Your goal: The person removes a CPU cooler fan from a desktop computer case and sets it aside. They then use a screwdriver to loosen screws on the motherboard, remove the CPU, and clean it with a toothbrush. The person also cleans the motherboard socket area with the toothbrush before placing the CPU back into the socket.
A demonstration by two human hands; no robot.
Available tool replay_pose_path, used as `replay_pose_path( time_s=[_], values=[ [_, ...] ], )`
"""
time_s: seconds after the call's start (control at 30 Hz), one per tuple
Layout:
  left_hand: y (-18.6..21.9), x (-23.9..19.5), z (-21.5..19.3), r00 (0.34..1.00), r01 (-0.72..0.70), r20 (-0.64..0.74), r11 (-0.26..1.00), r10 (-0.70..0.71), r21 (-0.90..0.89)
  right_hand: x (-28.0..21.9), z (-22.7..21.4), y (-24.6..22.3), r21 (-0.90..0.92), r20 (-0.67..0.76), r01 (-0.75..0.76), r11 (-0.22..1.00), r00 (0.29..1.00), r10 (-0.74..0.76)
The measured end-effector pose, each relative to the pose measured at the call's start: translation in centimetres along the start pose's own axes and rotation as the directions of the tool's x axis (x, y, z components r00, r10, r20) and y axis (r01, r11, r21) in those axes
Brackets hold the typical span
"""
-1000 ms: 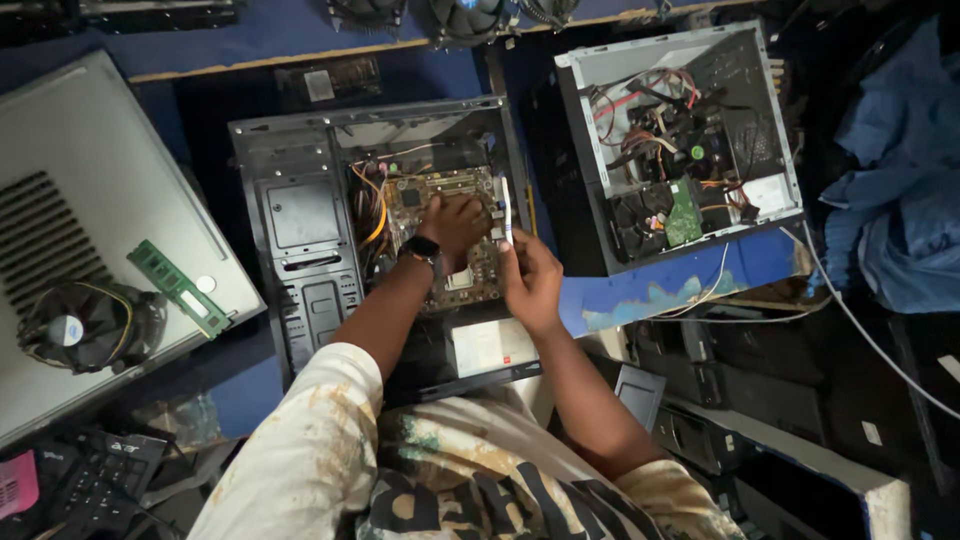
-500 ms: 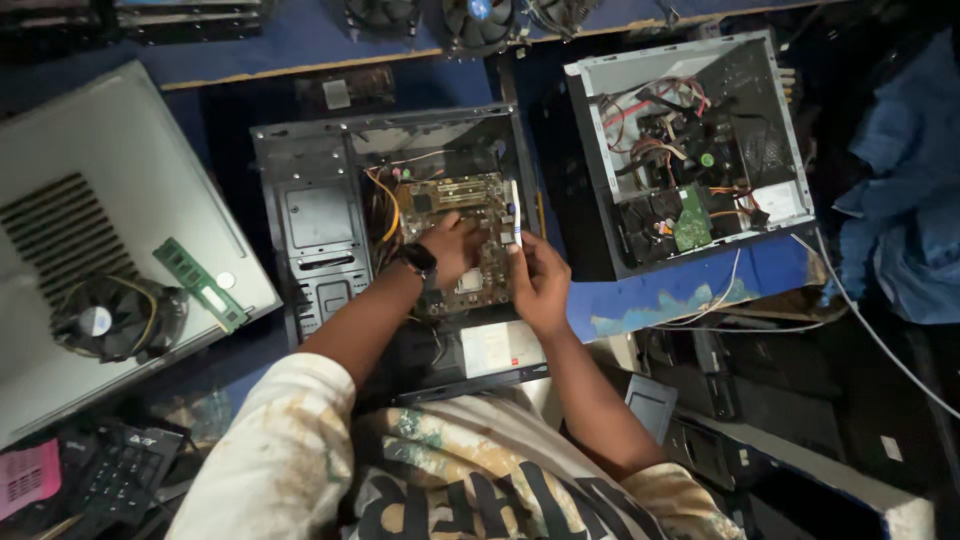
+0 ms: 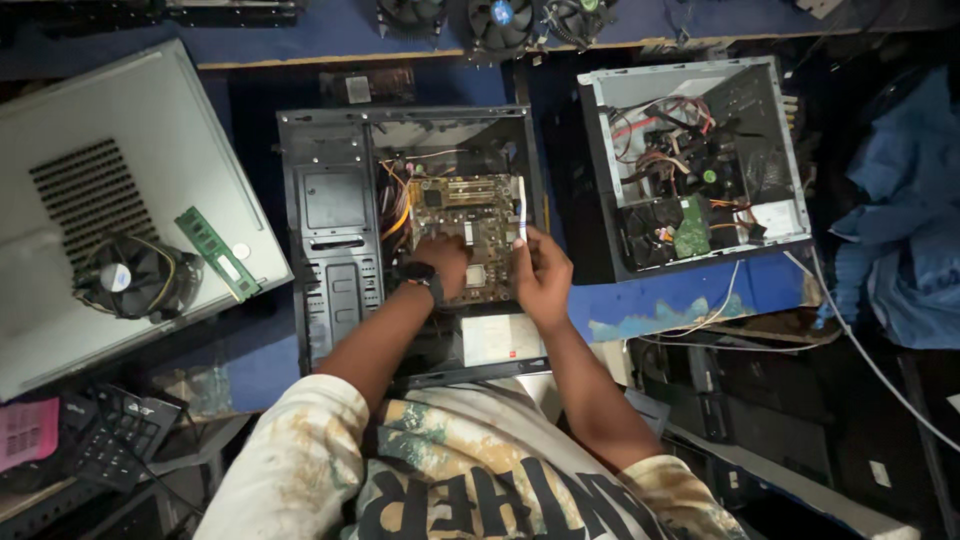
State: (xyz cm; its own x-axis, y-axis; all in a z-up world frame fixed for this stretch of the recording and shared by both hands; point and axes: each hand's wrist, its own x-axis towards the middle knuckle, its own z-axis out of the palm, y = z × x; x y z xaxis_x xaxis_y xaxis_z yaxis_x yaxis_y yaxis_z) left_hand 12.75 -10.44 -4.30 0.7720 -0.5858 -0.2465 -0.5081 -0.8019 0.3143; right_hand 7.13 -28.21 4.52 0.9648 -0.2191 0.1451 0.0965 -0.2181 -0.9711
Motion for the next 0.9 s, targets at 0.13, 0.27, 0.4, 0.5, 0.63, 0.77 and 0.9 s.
replay_pose_path(
  time_s=[0.13, 0.27, 0.4, 0.5, 0.63, 0.77, 0.9],
  values=[
    [0.5, 0.0, 2.5, 0.990, 0.091, -0.111, 0.995, -0.085, 0.050, 0.1, -0.4, -0.1, 0.046, 0.033, -0.038, 0.998, 0.999, 0.036],
    [0.6, -0.8, 2.8, 0.990, 0.130, -0.065, 0.991, -0.127, 0.040, 0.1, -0.5, -0.2, 0.053, 0.056, -0.034, 0.998, 0.998, 0.031],
    [1.4, -0.9, 1.9, 0.979, 0.198, -0.059, 0.980, -0.197, 0.017, 0.3, -0.6, -0.3, 0.030, 0.075, -0.013, 0.999, 0.997, 0.010],
    [1.8, -0.8, 1.5, 0.970, 0.238, -0.054, 0.971, -0.237, 0.022, 0.2, -0.6, -0.3, 0.080, 0.061, -0.051, 0.996, 0.997, 0.046],
    [2.0, -0.5, 1.7, 0.942, 0.333, 0.034, 0.941, -0.335, 0.062, 0.4, -0.7, -0.2, 0.019, 0.084, -0.010, 1.000, 0.996, 0.009],
    [1.7, 0.5, 3.7, 0.897, 0.439, 0.055, 0.898, -0.440, 0.029, 0.3, -0.9, 0.0, 0.099, 0.106, -0.021, 0.995, 0.994, 0.011],
    [1.0, 1.8, 6.3, 0.860, 0.508, -0.024, 0.859, -0.510, -0.064, 0.3, -0.9, -0.2, 0.082, 0.113, -0.001, 0.997, 0.994, -0.008]
  ],
)
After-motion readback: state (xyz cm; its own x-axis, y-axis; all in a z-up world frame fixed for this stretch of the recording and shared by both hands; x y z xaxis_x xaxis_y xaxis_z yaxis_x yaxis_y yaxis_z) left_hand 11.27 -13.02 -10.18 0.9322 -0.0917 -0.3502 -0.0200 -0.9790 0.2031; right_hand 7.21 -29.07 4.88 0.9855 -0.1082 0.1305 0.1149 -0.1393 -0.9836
